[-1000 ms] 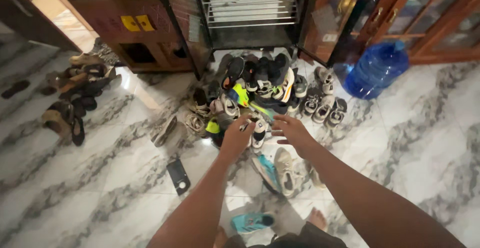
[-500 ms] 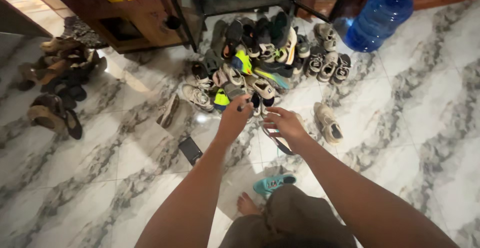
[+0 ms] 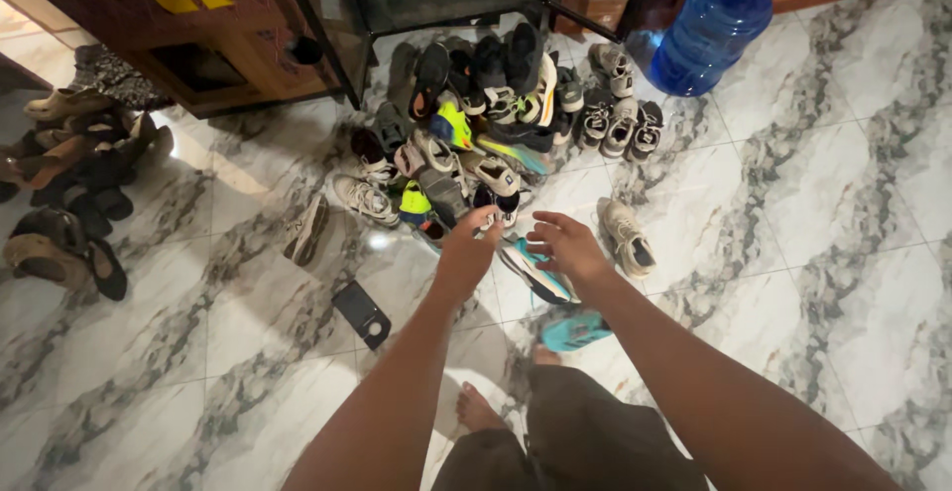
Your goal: The person removes multiple pairs of shoes from a glass-fronted shoe rack and places them on the floor. The person then picks up a pair of shoes from the floor and places them back on the top shelf of the rack.
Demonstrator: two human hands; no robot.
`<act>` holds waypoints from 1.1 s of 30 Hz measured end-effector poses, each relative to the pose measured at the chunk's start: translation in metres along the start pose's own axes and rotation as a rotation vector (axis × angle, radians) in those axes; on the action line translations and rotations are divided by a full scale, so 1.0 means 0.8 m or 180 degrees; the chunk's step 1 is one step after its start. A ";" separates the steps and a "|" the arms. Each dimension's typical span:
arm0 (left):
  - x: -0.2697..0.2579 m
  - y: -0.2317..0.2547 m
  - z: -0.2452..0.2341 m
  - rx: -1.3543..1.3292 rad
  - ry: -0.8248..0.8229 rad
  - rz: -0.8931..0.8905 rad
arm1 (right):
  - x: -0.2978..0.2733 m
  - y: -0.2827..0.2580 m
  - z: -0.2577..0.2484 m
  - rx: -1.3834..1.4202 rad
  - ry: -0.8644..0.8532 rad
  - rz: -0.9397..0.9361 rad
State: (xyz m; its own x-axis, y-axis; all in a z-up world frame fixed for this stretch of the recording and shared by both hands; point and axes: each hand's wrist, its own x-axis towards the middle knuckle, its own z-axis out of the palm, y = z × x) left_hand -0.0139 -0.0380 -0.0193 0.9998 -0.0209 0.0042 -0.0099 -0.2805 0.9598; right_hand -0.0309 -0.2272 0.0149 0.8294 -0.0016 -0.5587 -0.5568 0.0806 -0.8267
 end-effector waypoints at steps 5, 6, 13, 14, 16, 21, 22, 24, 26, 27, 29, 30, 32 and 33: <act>0.020 0.017 0.035 0.0173 -0.0145 -0.0423 | 0.017 -0.017 -0.046 -0.0058 0.0156 0.0112; 0.025 0.020 0.045 0.0146 -0.0167 -0.0354 | 0.021 -0.021 -0.059 -0.0079 0.0132 0.0043; 0.080 0.037 0.156 0.0293 -0.0318 -0.0152 | 0.075 -0.041 -0.177 -0.0072 0.0210 0.0115; 0.089 0.038 0.176 0.0357 -0.0379 -0.0460 | 0.085 -0.040 -0.197 -0.0074 0.0154 0.0123; 0.101 0.040 0.219 0.0432 -0.0397 -0.0883 | 0.109 -0.036 -0.238 -0.0070 0.0043 0.0139; 0.129 0.019 0.317 0.0369 -0.0226 -0.1135 | 0.184 -0.024 -0.329 0.0134 -0.0163 0.0216; 0.133 0.009 0.333 0.0341 -0.0201 -0.1111 | 0.197 -0.018 -0.342 0.0166 -0.0161 0.0265; 0.139 -0.015 0.358 0.0294 -0.0166 -0.1063 | 0.223 -0.009 -0.369 0.0016 -0.0148 0.0383; 0.146 -0.041 0.383 0.0209 -0.0125 -0.1016 | 0.245 0.004 -0.390 -0.0030 -0.0135 0.0485; 0.148 -0.056 0.394 0.0166 -0.0107 -0.0989 | 0.255 0.013 -0.399 -0.0008 -0.0131 0.0529; 0.147 -0.089 0.411 0.0321 -0.0212 -0.1125 | 0.272 0.036 -0.413 0.0092 -0.0151 0.0637; 0.145 -0.107 0.418 0.0398 -0.0273 -0.1187 | 0.278 0.049 -0.419 0.0176 -0.0172 0.0700; 0.137 -0.145 0.431 0.0178 -0.0336 -0.1166 | 0.289 0.078 -0.429 0.0170 -0.0162 0.0776; 0.130 -0.165 0.437 0.0066 -0.0371 -0.1158 | 0.294 0.093 -0.433 0.0078 -0.0134 0.0788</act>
State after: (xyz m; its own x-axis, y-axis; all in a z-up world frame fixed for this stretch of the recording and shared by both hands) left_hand 0.0852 -0.3385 -0.2433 0.9292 -0.0251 -0.3688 0.3436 -0.3090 0.8868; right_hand 0.1065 -0.5673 -0.2010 0.6693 0.0625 -0.7403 -0.7423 0.0975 -0.6629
